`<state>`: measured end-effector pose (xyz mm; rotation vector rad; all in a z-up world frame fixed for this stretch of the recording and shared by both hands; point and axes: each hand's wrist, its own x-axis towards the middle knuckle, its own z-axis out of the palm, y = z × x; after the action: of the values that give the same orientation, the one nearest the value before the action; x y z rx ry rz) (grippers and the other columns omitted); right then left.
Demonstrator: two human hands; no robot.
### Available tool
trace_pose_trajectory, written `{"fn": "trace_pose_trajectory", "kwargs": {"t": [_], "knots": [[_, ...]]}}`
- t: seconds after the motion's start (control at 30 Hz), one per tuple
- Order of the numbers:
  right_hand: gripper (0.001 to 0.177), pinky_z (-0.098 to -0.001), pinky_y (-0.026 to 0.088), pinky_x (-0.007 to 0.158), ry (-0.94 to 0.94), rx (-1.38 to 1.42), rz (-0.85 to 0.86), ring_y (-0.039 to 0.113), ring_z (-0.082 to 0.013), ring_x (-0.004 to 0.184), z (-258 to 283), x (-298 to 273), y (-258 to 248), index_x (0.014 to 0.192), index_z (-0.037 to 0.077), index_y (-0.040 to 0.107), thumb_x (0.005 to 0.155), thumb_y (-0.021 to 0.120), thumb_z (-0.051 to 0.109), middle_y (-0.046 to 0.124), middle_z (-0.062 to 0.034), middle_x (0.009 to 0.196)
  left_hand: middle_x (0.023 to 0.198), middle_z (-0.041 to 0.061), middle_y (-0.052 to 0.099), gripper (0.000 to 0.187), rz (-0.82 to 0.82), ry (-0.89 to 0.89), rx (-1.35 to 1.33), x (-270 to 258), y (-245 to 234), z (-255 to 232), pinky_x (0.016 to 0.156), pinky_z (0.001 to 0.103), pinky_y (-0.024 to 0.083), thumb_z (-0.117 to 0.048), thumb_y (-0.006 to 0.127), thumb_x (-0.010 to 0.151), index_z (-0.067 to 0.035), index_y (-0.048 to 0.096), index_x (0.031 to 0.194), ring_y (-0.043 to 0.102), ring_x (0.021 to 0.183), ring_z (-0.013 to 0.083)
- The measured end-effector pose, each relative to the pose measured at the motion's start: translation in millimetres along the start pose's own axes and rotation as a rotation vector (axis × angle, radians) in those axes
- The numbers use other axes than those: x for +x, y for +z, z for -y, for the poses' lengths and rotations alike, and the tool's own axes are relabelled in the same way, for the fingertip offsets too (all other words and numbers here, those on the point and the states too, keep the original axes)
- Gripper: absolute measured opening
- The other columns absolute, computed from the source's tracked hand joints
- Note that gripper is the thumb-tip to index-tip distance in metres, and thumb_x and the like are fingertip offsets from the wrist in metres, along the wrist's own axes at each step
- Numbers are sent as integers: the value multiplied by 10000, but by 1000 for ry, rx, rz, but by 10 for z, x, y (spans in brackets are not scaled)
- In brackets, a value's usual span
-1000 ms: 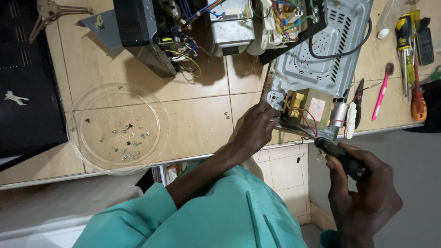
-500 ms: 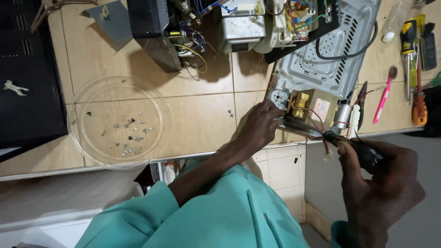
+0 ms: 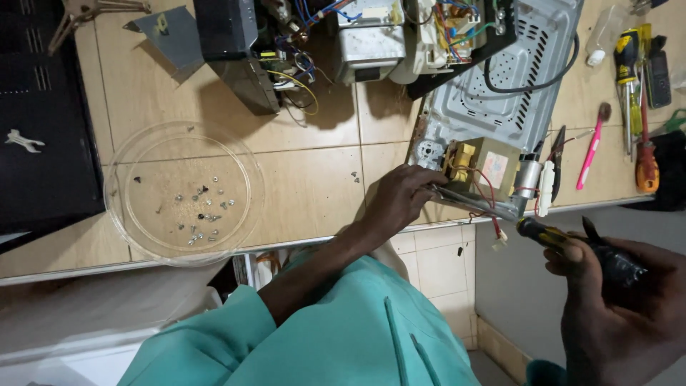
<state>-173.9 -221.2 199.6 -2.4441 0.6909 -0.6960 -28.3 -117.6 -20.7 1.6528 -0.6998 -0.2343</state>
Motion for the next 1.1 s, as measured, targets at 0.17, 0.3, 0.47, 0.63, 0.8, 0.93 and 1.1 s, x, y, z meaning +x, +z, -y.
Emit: {"fn": "trace_pose_trajectory", "kwargs": {"t": [0.17, 0.3, 0.47, 0.63, 0.8, 0.93, 1.1], "knots": [[302, -357, 591, 765, 62, 27, -39, 748, -357, 918, -76, -27, -19, 1305, -136, 497, 1252, 787, -68, 694, -333, 1104, 1014, 75, 791, 154, -20, 40, -8, -1, 6, 49, 769, 411, 564, -122, 673, 967, -123, 773, 1084, 719, 942, 278], [268, -442, 639, 834, -21, 101, -15, 725, -445, 986, -91, -48, -60, 1319, -196, 463, 1252, 714, -127, 648, -410, 1173, 999, 84, 793, 157, -23, -15, -67, -9, -13, 37, 760, 396, 573, -86, 680, 946, -132, 779, 1060, 732, 939, 267], [263, -405, 627, 841, 10, 137, -28, 719, -396, 934, -53, -53, -60, 1318, -198, 495, 1246, 721, -86, 668, -372, 1180, 1006, 69, 799, 193, -29, -46, -97, -6, -15, 33, 782, 392, 589, -73, 654, 944, -157, 788, 1054, 735, 961, 254], [299, -451, 630, 817, -66, 64, 13, 722, -468, 994, -73, -46, -81, 1310, -227, 471, 1224, 710, -69, 622, -409, 1169, 994, 72, 793, 166, -28, -16, -136, -4, -47, -9, 786, 375, 582, -81, 686, 938, -141, 775, 1064, 728, 957, 239], [289, -473, 609, 962, -84, 118, 90, 702, -472, 1120, -27, 15, -121, 1313, -200, 455, 1156, 690, -143, 614, -408, 1236, 988, 57, 793, 193, 1, -25, -21, -5, -15, 30, 770, 404, 562, -92, 668, 922, -169, 783, 1056, 713, 958, 256], [321, -507, 580, 1138, -151, 164, 216, 684, -502, 1296, 49, 104, -171, 1249, -205, 499, 1009, 706, -151, 605, -384, 1260, 987, 35, 789, 183, 0, -12, -27, 11, 16, 77, 773, 405, 550, -116, 630, 918, -168, 783, 1002, 709, 965, 251], [303, -440, 560, 1053, -167, 70, 131, 682, -422, 1201, 32, 40, -161, 1292, -230, 560, 1087, 766, -144, 639, -374, 1260, 971, 78, 791, 191, 44, -30, 15, 34, 10, -24, 698, 417, 534, -86, 656, 935, -143, 779, 1070, 680, 925, 278]]}}
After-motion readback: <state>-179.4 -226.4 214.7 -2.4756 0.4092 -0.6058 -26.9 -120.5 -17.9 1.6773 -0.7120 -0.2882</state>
